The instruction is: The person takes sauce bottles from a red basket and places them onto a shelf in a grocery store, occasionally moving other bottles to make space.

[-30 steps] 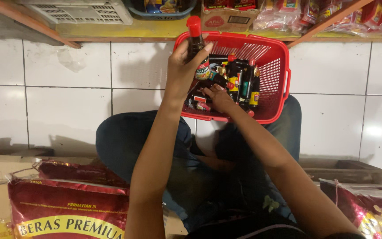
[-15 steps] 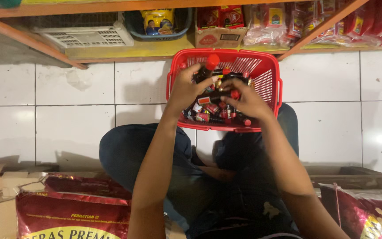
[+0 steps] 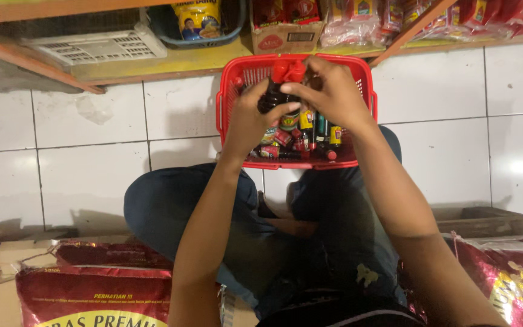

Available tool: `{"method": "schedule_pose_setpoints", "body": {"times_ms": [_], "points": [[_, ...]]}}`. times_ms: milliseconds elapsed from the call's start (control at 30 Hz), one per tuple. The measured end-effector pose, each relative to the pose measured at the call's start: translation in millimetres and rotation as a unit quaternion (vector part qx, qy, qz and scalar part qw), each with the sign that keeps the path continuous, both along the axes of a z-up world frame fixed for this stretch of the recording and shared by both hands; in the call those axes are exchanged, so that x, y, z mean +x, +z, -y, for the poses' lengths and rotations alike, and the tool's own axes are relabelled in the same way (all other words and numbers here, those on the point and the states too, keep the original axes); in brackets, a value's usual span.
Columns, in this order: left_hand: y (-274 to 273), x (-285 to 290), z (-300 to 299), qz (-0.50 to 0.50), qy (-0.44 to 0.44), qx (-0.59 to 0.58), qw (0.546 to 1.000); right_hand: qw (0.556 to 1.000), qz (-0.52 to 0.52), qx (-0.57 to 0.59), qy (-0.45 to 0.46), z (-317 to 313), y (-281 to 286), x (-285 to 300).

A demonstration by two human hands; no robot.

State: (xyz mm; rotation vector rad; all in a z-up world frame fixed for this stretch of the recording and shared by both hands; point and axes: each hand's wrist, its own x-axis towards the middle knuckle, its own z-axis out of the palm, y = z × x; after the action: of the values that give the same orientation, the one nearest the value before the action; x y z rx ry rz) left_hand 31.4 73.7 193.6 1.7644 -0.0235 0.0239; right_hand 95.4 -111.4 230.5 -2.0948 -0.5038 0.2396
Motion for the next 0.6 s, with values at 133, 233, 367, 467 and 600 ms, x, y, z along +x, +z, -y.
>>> {"method": "schedule_pose_setpoints", "body": {"times_ms": [133, 233, 367, 467, 600], "points": [[9, 1, -15, 0.163, -0.001, 0.098, 0.982, 0.984, -0.107, 0.143, 0.025, 1, -23, 0], [19, 2, -25, 0.002, 0.054, 0.096, 0.994, 0.923, -0.214, 0.318, 0.024, 13, -73, 9], [30, 5, -32, 0.049, 0.069, -0.079, 0.993, 0.952, -0.299, 0.044, -0.051, 31, -213, 12], [31, 8, -32, 0.056, 0.094, -0.084, 0.990, 0.924, -0.230, -0.279, 0.124, 47, -332, -18], [31, 9, -28, 0.028, 0.124, -0.081, 0.989, 0.921, -0.151, -0.296, 0.204, 48, -387, -37]]}}
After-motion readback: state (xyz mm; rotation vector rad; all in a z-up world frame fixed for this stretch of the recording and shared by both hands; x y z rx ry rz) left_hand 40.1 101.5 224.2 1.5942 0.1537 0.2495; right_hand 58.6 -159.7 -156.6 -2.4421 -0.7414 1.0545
